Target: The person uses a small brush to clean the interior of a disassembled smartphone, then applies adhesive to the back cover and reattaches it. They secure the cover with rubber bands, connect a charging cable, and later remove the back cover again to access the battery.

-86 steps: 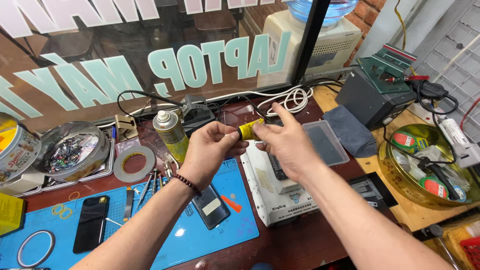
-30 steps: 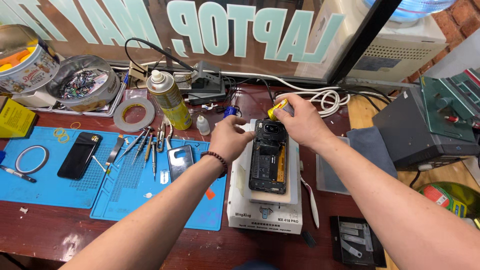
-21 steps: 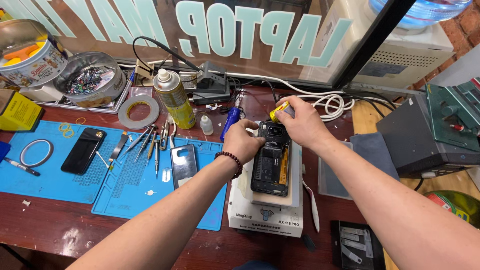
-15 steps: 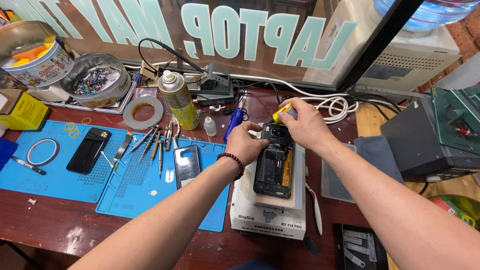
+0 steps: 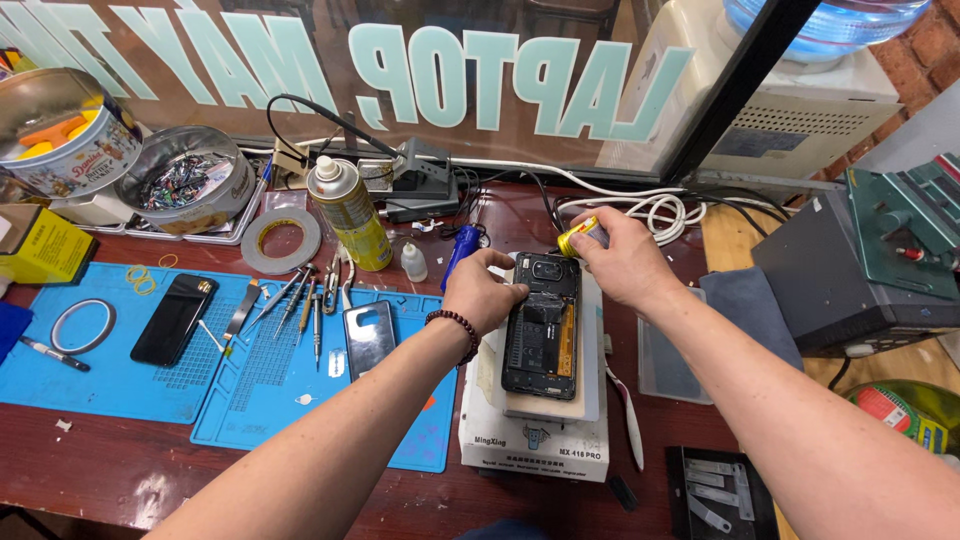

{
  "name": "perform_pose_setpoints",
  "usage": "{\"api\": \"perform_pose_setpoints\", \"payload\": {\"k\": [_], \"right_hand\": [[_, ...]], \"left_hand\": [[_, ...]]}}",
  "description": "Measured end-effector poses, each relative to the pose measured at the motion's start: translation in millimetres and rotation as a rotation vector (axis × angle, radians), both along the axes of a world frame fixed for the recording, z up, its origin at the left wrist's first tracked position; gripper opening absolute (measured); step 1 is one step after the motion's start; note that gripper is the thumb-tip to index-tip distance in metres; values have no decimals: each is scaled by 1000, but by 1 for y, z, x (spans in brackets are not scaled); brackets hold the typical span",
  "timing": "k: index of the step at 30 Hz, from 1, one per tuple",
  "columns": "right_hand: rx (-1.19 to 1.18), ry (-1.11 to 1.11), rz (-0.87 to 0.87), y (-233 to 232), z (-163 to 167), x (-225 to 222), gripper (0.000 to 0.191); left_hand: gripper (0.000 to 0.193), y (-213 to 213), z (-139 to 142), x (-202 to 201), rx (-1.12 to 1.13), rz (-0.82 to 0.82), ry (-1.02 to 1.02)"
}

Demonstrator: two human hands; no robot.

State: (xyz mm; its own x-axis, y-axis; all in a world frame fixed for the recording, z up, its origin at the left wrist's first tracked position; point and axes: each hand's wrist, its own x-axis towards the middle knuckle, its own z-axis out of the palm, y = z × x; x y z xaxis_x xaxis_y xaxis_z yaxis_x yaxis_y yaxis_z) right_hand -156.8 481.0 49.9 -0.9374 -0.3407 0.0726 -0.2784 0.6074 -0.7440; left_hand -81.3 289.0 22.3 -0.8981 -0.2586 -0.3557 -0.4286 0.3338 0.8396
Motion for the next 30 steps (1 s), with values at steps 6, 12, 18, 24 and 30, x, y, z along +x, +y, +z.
{"api": "perform_pose_setpoints", "payload": {"k": [6,12,18,24,30], "right_hand": [[-151,-187,-84,8,2,8,25],[-286,-233,-103,19,-6,13,24],[-360,-263,-153,22,-13,16,21],[-445,-328,-227,31,-14,25,21],[-512,-345,-277,34,-20,34,21]], "left_hand": [[47,2,6,0,21,-10,-26],[47,3,6,1,9,-16,-18],[47,5,7,1,-6,-15,-36],[46,7,10,2,0,-5,-50],[46,10,9,2,25,14,-64]]}}
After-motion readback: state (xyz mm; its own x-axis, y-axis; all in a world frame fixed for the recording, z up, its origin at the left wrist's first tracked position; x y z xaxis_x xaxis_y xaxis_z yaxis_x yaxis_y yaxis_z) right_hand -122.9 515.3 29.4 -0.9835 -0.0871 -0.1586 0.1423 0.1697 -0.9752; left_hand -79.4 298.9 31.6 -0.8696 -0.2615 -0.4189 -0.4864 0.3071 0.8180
